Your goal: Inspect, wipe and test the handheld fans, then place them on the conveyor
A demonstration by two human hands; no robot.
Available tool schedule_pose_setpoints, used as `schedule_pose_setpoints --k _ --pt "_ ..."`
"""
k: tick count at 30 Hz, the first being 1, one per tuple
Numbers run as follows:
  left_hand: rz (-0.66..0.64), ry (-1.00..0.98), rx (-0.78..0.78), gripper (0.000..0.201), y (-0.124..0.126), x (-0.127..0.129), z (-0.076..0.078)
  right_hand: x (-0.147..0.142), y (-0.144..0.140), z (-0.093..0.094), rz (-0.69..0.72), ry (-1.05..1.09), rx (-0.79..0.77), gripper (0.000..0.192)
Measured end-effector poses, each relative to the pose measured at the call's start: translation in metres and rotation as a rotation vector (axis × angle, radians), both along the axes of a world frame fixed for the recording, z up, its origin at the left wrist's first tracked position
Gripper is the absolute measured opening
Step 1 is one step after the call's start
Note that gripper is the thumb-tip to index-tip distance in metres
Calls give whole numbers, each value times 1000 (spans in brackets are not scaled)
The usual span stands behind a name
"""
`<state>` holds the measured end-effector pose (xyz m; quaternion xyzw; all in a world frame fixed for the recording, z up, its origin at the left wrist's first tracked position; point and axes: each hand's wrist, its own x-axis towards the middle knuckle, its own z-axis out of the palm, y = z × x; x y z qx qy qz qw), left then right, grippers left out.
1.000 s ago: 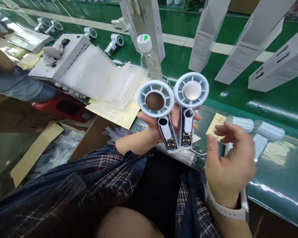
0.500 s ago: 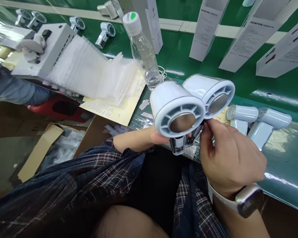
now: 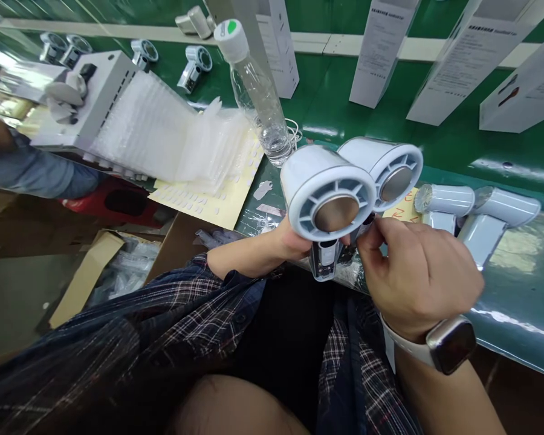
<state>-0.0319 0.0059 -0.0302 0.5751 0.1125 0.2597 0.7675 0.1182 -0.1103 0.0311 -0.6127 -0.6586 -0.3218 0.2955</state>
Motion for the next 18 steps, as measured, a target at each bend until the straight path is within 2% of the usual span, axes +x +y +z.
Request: schedule_pose_setpoints --k 4,6,8,10,14,16,18 --pt "41 -138 4 102 -5 6 -3 -12 -6 -1 -79 348 -15 10" --pt "82 -129 -21 104 -8 9 -2 -15 -7 0 -80 456 -7 8" --pt "107 -91 -65 104 -9 12 1 -16 -7 2 -71 441 -60 13" --pt "123 -87 -77 102 -9 13 3 -13 -5 3 -62 325 -110 16" --pt "84 -86 -5 99 -6 12 8 -9 -3 3 -89 106 -105 18" --pt "50 -49 -3 98 -6 11 9 -9 -2 0 -96 91 -96 18" --pt "66 -34 -34 99 -6 10 8 -11 -3 -1 -125 198 -140 19"
